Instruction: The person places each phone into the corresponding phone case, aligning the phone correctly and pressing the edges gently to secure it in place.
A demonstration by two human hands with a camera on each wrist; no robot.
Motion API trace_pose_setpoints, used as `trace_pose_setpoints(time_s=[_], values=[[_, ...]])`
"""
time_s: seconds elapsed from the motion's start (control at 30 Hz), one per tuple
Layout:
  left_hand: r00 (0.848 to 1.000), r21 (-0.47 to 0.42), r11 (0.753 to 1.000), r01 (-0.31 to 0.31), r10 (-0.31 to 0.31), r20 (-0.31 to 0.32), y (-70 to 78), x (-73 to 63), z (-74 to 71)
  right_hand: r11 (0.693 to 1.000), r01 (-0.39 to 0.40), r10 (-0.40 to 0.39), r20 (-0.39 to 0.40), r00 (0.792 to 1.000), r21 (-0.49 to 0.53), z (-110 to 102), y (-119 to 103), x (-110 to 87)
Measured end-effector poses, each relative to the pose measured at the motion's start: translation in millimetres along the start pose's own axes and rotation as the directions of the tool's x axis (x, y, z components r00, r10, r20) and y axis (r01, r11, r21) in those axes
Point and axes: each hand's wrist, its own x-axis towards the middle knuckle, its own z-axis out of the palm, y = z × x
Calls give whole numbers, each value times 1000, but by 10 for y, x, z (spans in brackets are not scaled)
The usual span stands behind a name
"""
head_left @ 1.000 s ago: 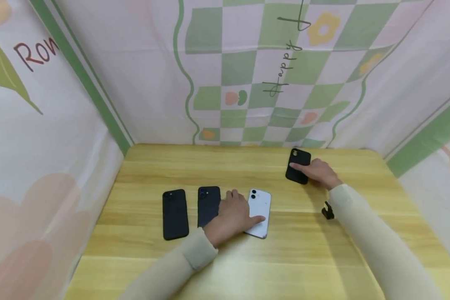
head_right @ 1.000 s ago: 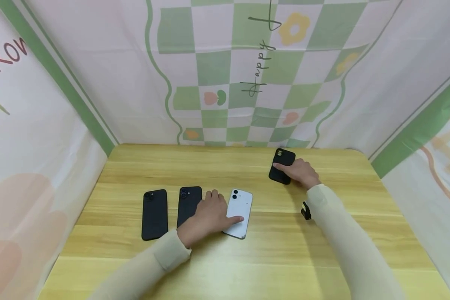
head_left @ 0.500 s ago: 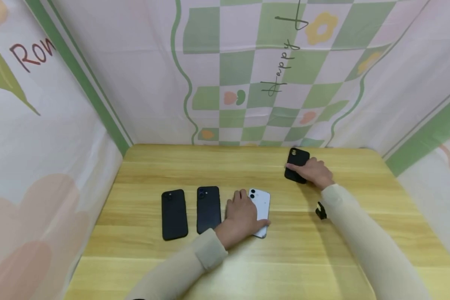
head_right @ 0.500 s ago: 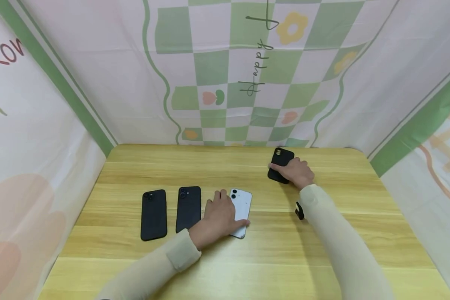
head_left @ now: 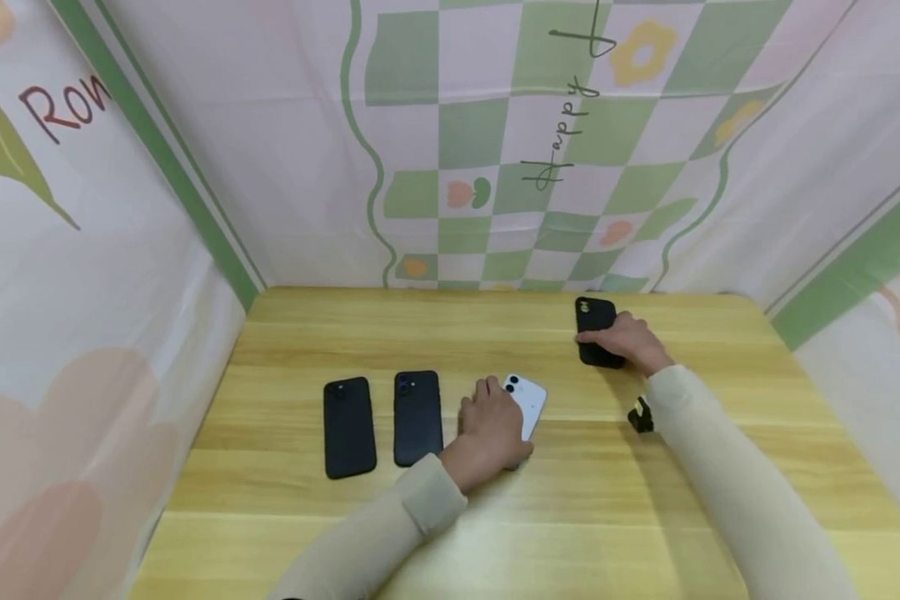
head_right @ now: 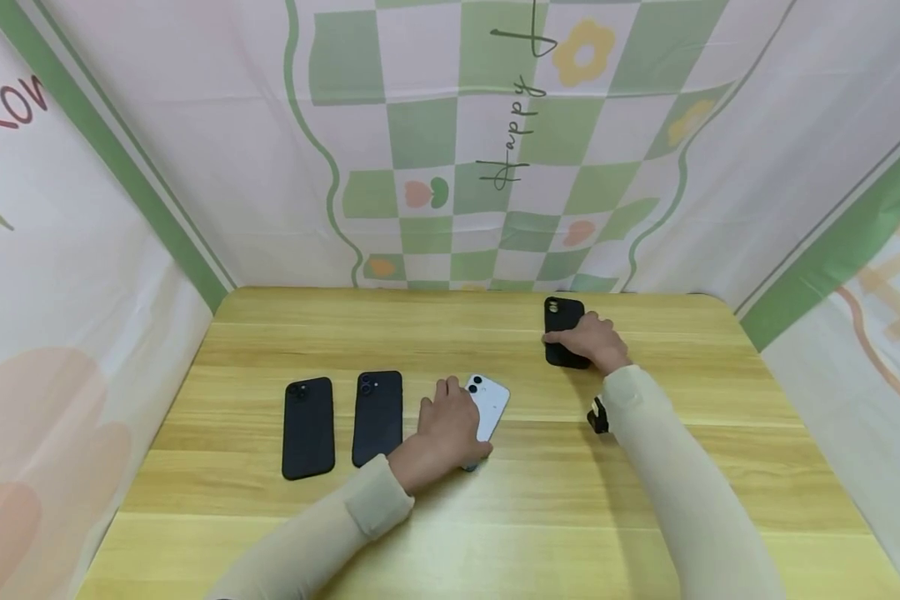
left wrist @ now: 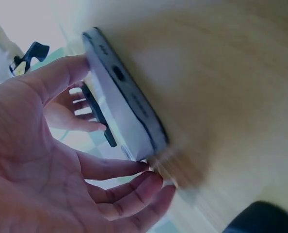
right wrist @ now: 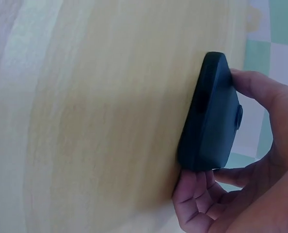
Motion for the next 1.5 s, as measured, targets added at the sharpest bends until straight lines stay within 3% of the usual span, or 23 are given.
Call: trace_pose_setpoints(time_s=[0.17, 0.4, 0.67, 0.8, 1.0, 1.23, 1.4, 1.5], values=[[1000, -77, 997, -18, 19, 17, -37, 31, -43, 999, -22, 22, 0, 1000, 32, 4, -47, -8], [999, -204, 978, 38, -36, 15, -73, 42, -59, 997, -21, 21, 5, 1000, 73, 19, -51, 12], [999, -213, 977, 22, -27, -22, -76, 50, -60, 991, 39, -32, -59, 998, 129, 17, -64, -7], [1000, -220, 975, 20, -23, -12, -78, 58, -60, 983, 23, -14, -53, 998, 183, 23, -23, -11], [999, -319, 947, 23, -11, 38, -117, 69, -62, 954, 20, -14, -23, 1000, 299, 27, 53, -12], [1000, -365, 931, 4, 3, 19, -182, 81, -68, 907, 40, -38, -14, 999, 419, -25, 31, -47], [999, -464, 885, -34, 24, -27, -231, 97, -78, 901, 40, -34, -20, 999, 431, -54, 19, -60], [999, -515, 856, -53, 52, -16, -270, 95, -86, 891, 48, -32, -43, 999, 451, -56, 26, -54]])
